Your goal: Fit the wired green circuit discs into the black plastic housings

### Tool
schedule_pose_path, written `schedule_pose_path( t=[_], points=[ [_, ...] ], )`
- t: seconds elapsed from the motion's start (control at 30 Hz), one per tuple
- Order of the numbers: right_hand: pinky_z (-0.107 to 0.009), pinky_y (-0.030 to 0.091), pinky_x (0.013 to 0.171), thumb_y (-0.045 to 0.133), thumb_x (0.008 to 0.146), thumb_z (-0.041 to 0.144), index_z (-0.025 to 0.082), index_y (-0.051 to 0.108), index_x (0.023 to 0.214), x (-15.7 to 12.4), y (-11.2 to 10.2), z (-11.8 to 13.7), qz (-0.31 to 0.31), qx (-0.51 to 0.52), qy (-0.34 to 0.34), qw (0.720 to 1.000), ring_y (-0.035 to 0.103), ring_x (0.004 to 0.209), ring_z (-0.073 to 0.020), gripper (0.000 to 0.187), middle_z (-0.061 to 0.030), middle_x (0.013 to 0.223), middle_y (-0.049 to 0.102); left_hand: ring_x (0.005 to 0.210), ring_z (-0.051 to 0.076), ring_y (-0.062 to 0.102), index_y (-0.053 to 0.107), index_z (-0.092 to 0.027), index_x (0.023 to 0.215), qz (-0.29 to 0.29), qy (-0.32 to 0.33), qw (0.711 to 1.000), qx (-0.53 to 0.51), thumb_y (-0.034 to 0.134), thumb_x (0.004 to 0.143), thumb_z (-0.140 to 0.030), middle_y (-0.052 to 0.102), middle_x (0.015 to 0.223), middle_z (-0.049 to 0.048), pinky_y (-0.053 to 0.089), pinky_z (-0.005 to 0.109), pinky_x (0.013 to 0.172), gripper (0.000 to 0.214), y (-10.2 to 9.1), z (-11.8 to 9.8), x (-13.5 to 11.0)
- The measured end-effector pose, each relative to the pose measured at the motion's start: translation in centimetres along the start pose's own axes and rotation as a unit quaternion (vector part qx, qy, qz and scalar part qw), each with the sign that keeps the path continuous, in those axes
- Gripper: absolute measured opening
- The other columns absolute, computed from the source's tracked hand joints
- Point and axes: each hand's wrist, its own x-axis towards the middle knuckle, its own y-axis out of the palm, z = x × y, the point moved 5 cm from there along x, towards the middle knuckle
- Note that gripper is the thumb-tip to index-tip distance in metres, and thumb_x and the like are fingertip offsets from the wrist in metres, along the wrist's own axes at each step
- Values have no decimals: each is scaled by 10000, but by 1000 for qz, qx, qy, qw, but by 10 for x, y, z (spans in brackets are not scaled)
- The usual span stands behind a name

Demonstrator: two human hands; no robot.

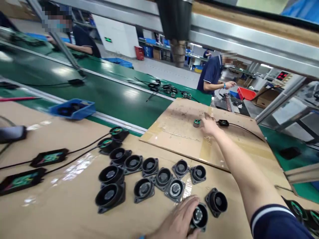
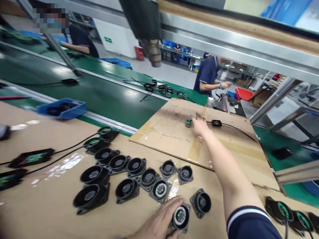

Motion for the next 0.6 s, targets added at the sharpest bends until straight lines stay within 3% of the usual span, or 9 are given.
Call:
schedule_pose_path(
  t=[0.07,0.13,0.2,0.3,0.37,0.43,0.5,0.6],
  points=[
    [-450,351,1134,689,809,106,165,453,1500,25,7,17,15,17,-15,1000,451,1389,-331,733,-204,1517,466,1387,314,516,210,-199,1569,-1,-6,1000,-11,701,721,-101,528,1493,174,505,420,1138,985,-4,-3,4],
    [-384,418,1069,677,830,106,141,556,1410,33,10,26,32,36,-14,999,574,1262,-297,593,-191,1381,602,1405,324,494,222,-183,1563,8,-11,1000,-20,696,738,-123,508,1505,189,500,436,1143,954,-9,-8,7],
    [-355,447,1030,688,840,132,109,624,1318,24,11,25,43,56,3,997,624,1181,-286,482,-185,1275,669,1395,325,501,255,-168,1547,11,-10,999,-32,674,788,-155,521,1480,204,502,455,1138,867,-14,-14,9],
    [-368,431,1066,716,852,199,110,627,1311,-16,7,1,41,81,48,995,595,1227,-289,476,-163,1291,663,1334,308,553,320,-159,1498,-6,0,999,-49,639,876,-198,576,1387,206,513,475,1116,700,-18,-16,10],
    [-397,417,1102,738,845,231,131,586,1367,-60,-8,-22,-15,128,66,989,564,1272,-285,552,-135,1336,638,1311,305,564,344,-158,1476,-19,9,998,-58,652,897,-235,586,1356,203,503,493,1119,660,-16,-15,10],
    [-439,445,1090,762,826,242,137,541,1406,-120,-36,-41,-117,213,74,967,587,1242,-279,629,-118,1318,643,1351,316,527,324,-155,1494,-21,20,997,-70,675,892,-261,558,1396,209,464,520,1152,705,-13,-13,10],
    [-462,499,1038,775,815,239,148,536,1393,-193,-70,-50,-230,300,83,922,643,1151,-262,632,-103,1233,679,1401,326,479,279,-155,1528,-9,25,996,-85,675,886,-266,513,1457,211,427,533,1180,762,-9,-12,9],
    [-407,582,898,784,823,240,228,589,1311,-304,-114,-37,-380,356,102,848,695,994,-217,526,-72,1111,715,1368,314,519,276,-167,1536,5,3,996,-93,653,901,-269,525,1452,196,456,510,1155,746,-5,-9,7]
  ],
)
